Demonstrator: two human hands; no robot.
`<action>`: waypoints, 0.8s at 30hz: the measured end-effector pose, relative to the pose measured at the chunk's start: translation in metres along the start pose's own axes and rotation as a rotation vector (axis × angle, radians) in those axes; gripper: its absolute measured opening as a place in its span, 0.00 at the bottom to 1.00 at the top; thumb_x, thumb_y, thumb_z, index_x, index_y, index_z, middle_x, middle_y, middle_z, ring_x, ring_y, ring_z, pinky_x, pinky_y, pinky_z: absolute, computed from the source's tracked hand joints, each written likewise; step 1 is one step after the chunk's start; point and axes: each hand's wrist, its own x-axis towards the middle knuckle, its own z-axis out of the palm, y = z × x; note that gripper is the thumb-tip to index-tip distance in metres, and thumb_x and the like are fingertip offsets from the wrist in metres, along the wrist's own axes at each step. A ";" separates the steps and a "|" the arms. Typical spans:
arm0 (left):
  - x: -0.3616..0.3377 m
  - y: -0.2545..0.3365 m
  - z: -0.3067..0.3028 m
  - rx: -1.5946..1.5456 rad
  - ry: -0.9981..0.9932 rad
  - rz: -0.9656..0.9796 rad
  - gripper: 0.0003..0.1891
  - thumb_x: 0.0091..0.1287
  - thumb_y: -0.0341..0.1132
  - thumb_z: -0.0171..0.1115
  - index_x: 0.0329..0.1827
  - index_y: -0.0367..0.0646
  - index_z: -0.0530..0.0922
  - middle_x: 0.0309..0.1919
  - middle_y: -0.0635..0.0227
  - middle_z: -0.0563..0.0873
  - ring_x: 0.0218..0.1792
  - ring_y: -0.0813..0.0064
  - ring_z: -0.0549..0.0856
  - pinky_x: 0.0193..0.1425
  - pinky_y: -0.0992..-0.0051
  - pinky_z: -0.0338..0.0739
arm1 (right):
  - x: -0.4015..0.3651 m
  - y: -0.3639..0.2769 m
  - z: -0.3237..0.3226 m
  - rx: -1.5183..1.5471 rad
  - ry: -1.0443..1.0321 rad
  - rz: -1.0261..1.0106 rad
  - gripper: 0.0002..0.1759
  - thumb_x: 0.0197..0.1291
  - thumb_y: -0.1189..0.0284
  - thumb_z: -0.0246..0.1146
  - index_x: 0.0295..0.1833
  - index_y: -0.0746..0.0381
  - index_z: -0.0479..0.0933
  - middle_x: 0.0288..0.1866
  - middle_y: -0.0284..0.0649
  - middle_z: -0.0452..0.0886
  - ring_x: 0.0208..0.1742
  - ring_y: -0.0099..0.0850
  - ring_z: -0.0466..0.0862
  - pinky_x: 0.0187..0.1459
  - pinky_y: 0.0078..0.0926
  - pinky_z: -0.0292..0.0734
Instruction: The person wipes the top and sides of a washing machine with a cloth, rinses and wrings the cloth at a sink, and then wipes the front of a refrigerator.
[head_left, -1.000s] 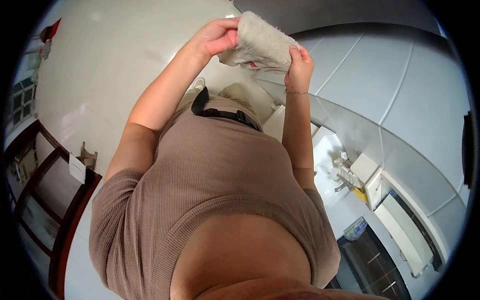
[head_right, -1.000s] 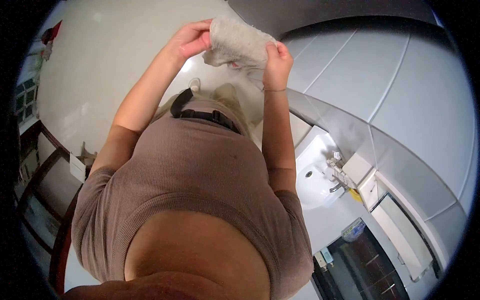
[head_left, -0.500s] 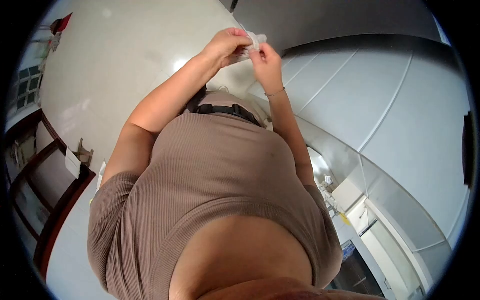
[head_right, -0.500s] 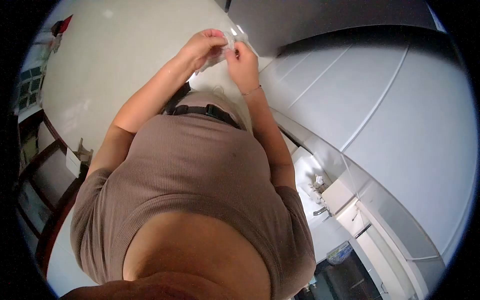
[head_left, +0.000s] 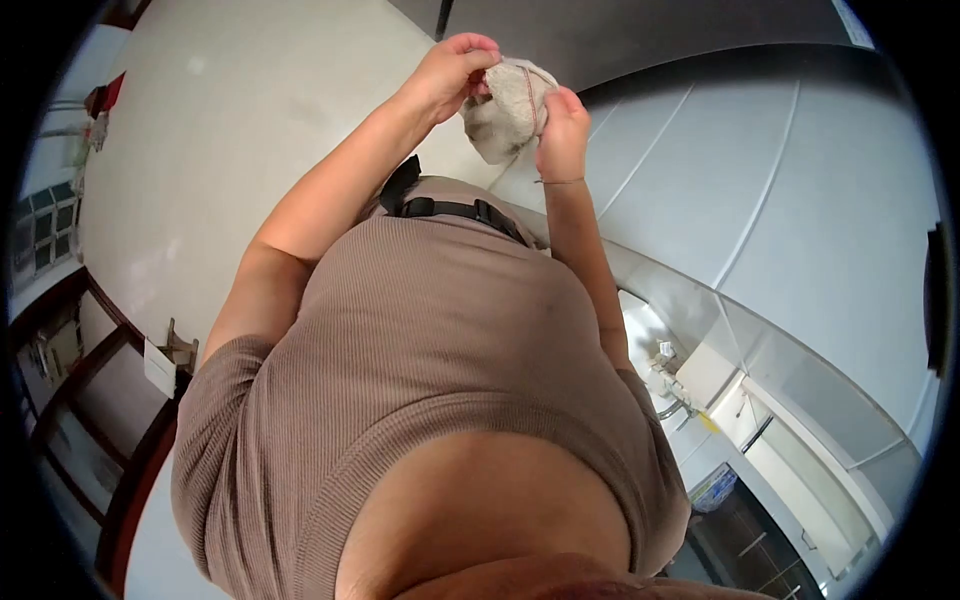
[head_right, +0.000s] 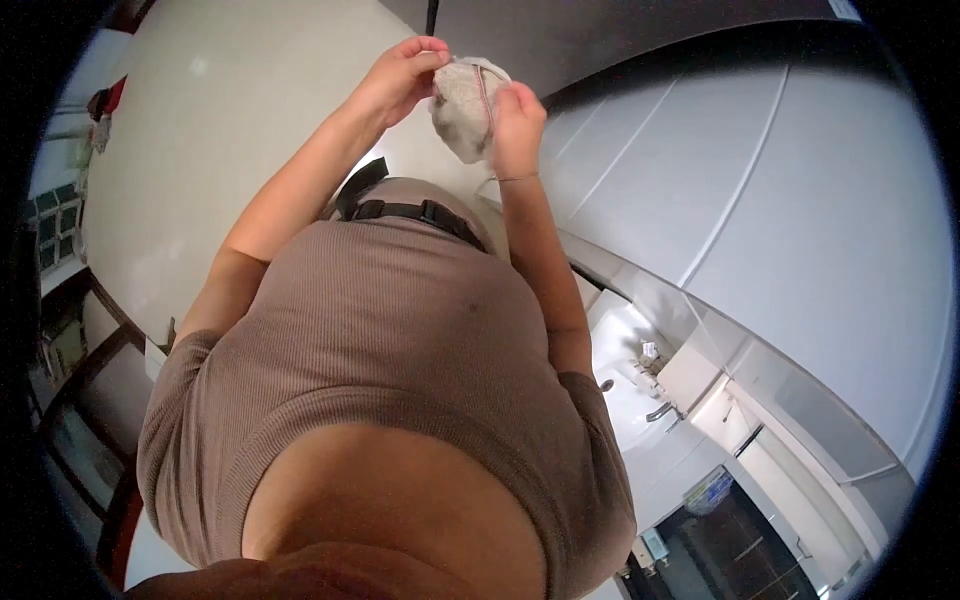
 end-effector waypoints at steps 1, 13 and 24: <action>0.001 0.000 -0.003 0.000 0.000 0.001 0.07 0.60 0.30 0.58 0.41 0.44 0.73 0.32 0.71 0.79 0.33 0.77 0.78 0.39 0.77 0.73 | -0.001 -0.003 0.003 0.129 0.011 0.037 0.10 0.59 0.74 0.51 0.40 0.71 0.73 0.36 0.38 0.78 0.36 0.24 0.76 0.40 0.21 0.71; 0.001 0.032 -0.088 -0.248 0.162 -0.072 0.11 0.64 0.27 0.47 0.48 0.36 0.67 0.41 0.58 0.77 0.39 0.64 0.81 0.45 0.63 0.78 | 0.014 -0.005 -0.017 0.510 0.205 -0.084 0.07 0.58 0.77 0.50 0.37 0.69 0.70 0.39 0.43 0.73 0.44 0.31 0.74 0.49 0.30 0.69; 0.010 0.060 -0.107 0.932 -0.344 -0.208 0.25 0.48 0.44 0.68 0.45 0.36 0.76 0.40 0.60 0.79 0.38 0.69 0.79 0.43 0.77 0.72 | 0.013 -0.032 0.001 0.179 0.182 -0.122 0.03 0.53 0.78 0.58 0.31 0.67 0.75 0.30 0.33 0.76 0.35 0.21 0.74 0.40 0.16 0.67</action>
